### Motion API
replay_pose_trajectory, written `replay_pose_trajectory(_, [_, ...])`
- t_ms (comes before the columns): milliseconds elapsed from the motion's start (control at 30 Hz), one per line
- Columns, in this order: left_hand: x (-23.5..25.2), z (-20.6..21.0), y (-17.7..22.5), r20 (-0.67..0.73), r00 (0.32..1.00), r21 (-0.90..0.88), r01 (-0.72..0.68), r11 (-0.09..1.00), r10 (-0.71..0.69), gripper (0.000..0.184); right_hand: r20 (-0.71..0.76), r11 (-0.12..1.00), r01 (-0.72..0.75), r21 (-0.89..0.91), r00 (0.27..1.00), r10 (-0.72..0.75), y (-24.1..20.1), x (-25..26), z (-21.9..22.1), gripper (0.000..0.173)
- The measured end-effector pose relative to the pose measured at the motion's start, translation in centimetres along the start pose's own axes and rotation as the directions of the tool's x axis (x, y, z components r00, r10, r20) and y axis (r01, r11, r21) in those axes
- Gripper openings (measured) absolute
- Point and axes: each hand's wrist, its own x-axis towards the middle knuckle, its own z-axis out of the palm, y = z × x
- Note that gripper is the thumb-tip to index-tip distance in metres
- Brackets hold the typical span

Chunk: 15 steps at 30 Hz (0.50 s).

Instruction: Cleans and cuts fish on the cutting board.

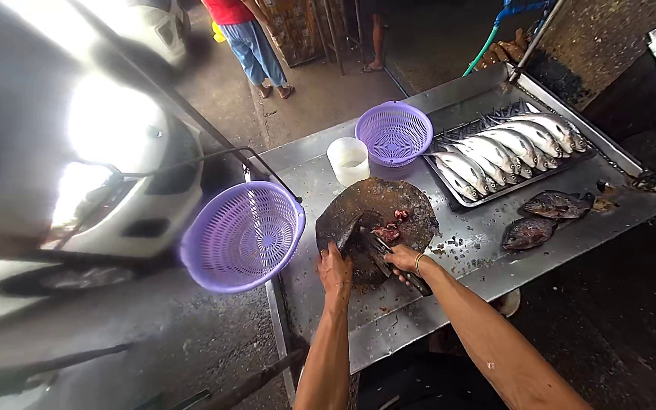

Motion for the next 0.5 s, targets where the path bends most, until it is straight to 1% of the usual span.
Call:
replay_pose_trajectory(67, [-0.6,1.0,0.3,-0.010,1.000,0.015,-0.014,1.000,0.014,0.063,-0.122,1.000,-0.024,0.003,0.992,0.024,0.6,-0.4,-2.8,0.037])
replay_pose_trajectory(167, [-2.0,2.6,0.6,0.017,0.999,-0.017,-0.034,0.999,0.034,0.078,-0.312,0.990,-0.067,-0.122,0.950,0.026,1.6,-1.4,-6.3,0.040])
replay_pose_trajectory(233, [-2.7,4.1,0.4,0.021,0.998,-0.052,-0.056,0.997,0.057,0.094,-0.353,0.973,-0.060,-0.222,0.936,-0.023,1.4,-2.7,-6.9,0.042])
replay_pose_trajectory(300, [-3.4,4.8,0.3,0.019,0.999,-0.097,-0.026,0.995,0.028,0.101,-0.289,0.945,0.013,-0.328,0.951,-0.113,0.9,-4.4,-5.9,0.043])
replay_pose_trajectory(333, [-3.5,5.0,0.3,0.005,1.000,-0.110,0.001,0.994,0.000,0.099,-0.236,0.917,0.049,-0.396,0.960,-0.153,0.6,-5.0,-5.0,0.043])
replay_pose_trajectory(400, [-3.5,5.5,0.7,-0.048,0.997,-0.102,0.063,0.993,-0.068,0.085,-0.144,0.824,0.093,-0.559,0.968,-0.207,-0.1,-5.5,-2.8,0.042])
replay_pose_trajectory(500, [-2.6,5.6,1.9,-0.089,0.981,-0.036,0.170,0.985,-0.172,0.069,-0.087,0.671,0.090,-0.736,0.970,-0.226,-1.0,-5.4,-0.3,0.043])
